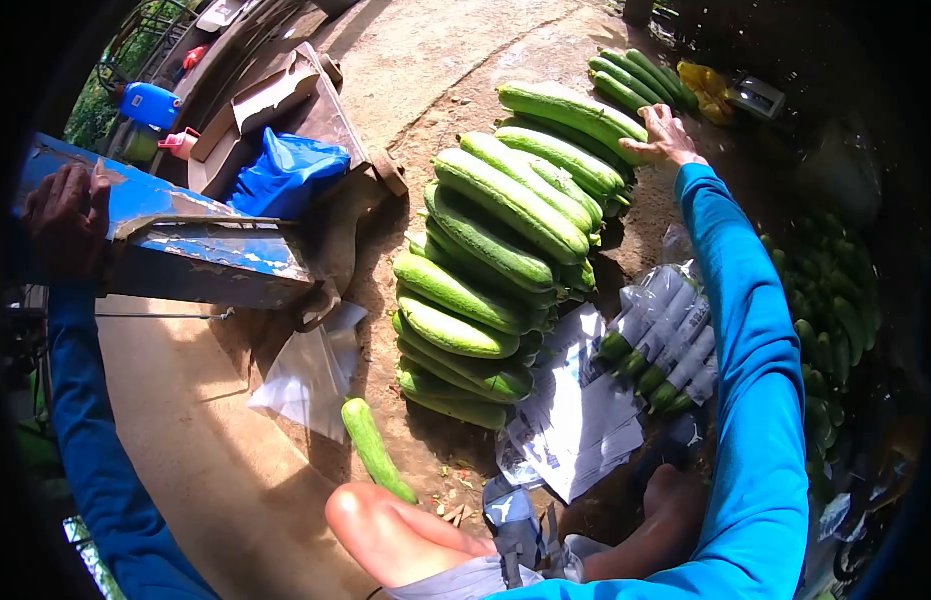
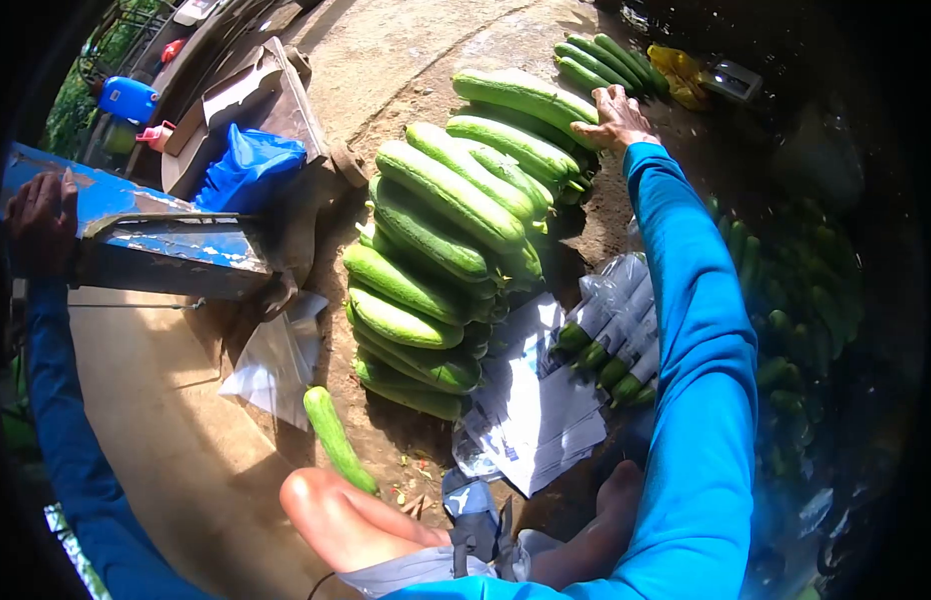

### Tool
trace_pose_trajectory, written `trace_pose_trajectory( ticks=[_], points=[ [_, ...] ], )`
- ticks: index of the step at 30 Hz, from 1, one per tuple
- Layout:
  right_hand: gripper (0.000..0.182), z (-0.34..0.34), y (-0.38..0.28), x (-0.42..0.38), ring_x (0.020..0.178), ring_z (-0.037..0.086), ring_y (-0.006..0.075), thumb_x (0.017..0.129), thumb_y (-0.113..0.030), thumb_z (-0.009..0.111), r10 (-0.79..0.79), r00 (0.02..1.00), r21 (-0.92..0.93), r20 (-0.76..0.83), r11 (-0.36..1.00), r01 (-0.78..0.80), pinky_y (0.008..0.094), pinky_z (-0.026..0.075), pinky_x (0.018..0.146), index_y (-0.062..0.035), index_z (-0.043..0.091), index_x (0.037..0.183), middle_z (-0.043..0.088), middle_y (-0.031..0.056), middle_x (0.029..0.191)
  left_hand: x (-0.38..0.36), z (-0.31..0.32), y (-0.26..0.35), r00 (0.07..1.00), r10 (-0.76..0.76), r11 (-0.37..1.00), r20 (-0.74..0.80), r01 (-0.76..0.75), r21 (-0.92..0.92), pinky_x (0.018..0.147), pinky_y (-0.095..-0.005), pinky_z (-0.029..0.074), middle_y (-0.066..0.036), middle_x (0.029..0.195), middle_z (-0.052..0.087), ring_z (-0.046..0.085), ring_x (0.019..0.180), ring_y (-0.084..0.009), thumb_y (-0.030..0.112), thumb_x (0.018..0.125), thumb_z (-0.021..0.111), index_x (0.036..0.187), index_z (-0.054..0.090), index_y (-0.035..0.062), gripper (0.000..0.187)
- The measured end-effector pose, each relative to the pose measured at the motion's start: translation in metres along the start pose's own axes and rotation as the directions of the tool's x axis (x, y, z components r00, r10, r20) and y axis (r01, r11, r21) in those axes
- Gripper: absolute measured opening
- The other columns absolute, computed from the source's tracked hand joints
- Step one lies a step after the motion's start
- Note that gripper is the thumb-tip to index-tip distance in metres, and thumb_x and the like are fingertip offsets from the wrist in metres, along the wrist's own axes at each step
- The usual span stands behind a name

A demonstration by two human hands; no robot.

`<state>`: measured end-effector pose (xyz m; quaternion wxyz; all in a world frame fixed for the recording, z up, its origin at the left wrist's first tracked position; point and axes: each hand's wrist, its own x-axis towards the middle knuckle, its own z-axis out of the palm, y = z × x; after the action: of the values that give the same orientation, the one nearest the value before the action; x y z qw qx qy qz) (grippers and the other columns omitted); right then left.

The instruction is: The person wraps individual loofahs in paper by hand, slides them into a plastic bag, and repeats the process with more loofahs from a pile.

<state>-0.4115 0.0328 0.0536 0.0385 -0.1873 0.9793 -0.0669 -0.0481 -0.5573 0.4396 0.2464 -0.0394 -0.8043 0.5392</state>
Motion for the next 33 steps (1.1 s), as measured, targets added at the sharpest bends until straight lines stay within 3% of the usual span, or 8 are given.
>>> trace_pose_trajectory(
  ticks=[10,14,16,20,22,30,32,33],
  points=[
    [0.098,0.047,0.004,0.044,0.129,0.051,0.0370,0.069,-0.068,0.074,0.006,0.994,-0.001,0.105,1.000,-0.006,0.0474,0.045,0.105,-0.0067,0.044,0.139,0.052,0.0165,0.142,-0.029,0.045,-0.039,0.990,-0.010,0.975,0.142,0.042,-0.219,0.086,-0.0402,0.053,-0.014,0.112,0.066,0.065,0.100,-0.0311,0.033,0.102,0.054,0.112,0.065,0.0037,0.033],
    [0.091,0.027,-0.006,0.027,0.120,0.058,0.0308,0.068,-0.065,0.075,0.155,0.988,0.314,0.019,0.937,-0.153,0.0404,0.048,0.100,-0.0021,0.058,0.131,0.060,0.0202,0.131,-0.033,0.048,-0.030,0.935,-0.133,0.873,0.328,0.267,-0.408,0.085,-0.0393,0.053,-0.019,0.114,0.063,0.064,0.100,-0.0339,0.040,0.103,0.049,0.123,0.058,0.0036,0.042],
    [0.071,0.014,0.004,0.005,0.105,0.065,0.0227,0.077,-0.057,0.073,0.033,0.957,0.773,0.289,0.581,-0.254,0.0365,0.053,0.089,-0.0051,0.063,0.125,0.066,0.0135,0.118,-0.032,0.059,-0.033,0.875,-0.138,0.737,0.464,0.404,-0.542,0.092,-0.0373,0.053,-0.022,0.124,0.063,0.065,0.109,-0.0326,0.048,0.103,0.047,0.136,0.053,0.0040,0.056],
    [0.050,-0.019,0.004,-0.093,0.084,0.065,0.0132,0.086,-0.049,0.072,0.181,0.967,0.981,0.177,0.052,-0.189,0.0318,0.055,0.078,-0.0097,0.067,0.117,0.068,0.0026,0.101,-0.032,0.066,-0.005,0.947,-0.283,0.836,0.149,0.320,-0.446,0.095,-0.0350,0.052,-0.020,0.134,0.060,0.063,0.118,-0.0285,0.050,0.101,0.050,0.141,0.051,0.0031,0.062],
    [0.048,-0.046,0.014,-0.125,0.088,0.064,0.0125,0.088,-0.047,0.072,0.190,0.943,0.956,0.274,0.052,-0.289,0.0320,0.054,0.080,-0.0104,0.068,0.117,0.067,0.0011,0.104,-0.015,0.041,0.009,0.884,-0.304,0.764,0.355,0.449,-0.463,0.107,-0.0399,0.043,-0.023,0.139,0.055,0.054,0.129,-0.0344,0.050,0.101,0.052,0.140,0.051,0.0021,0.062],
    [0.034,-0.132,-0.025,-0.300,0.084,0.064,0.0127,0.089,-0.036,0.071,0.198,0.924,0.946,0.326,-0.073,-0.317,0.0304,0.055,0.076,-0.0109,0.068,0.111,0.066,0.0011,0.098,0.006,0.013,0.036,0.903,-0.130,0.952,-0.409,-0.001,-0.305,0.086,-0.0403,0.052,-0.014,0.110,0.070,0.066,0.100,-0.0344,0.032,0.094,0.064,0.113,0.068,0.0032,0.035],
    [0.038,-0.158,-0.060,-0.341,0.087,0.065,0.0130,0.088,-0.035,0.072,0.120,0.931,0.938,0.345,-0.025,-0.345,0.0304,0.054,0.079,-0.0073,0.067,0.114,0.067,0.0021,0.100,0.001,0.026,0.101,0.862,-0.369,0.730,-0.347,0.038,-0.682,0.084,-0.0385,0.052,-0.013,0.104,0.070,0.066,0.097,-0.0318,0.034,0.094,0.064,0.107,0.069,0.0052,0.032],
    [0.041,-0.164,-0.074,-0.357,0.085,0.065,0.0129,0.087,-0.036,0.073,0.105,0.931,0.937,0.348,-0.025,-0.348,0.0297,0.055,0.078,-0.0060,0.066,0.114,0.067,0.0027,0.098,-0.002,-0.069,0.136,0.866,-0.499,0.187,0.004,0.112,-0.976,0.084,-0.0362,0.052,-0.011,0.102,0.070,0.067,0.094,-0.0263,0.034,0.096,0.063,0.109,0.068,0.0068,0.030]
  ],
)
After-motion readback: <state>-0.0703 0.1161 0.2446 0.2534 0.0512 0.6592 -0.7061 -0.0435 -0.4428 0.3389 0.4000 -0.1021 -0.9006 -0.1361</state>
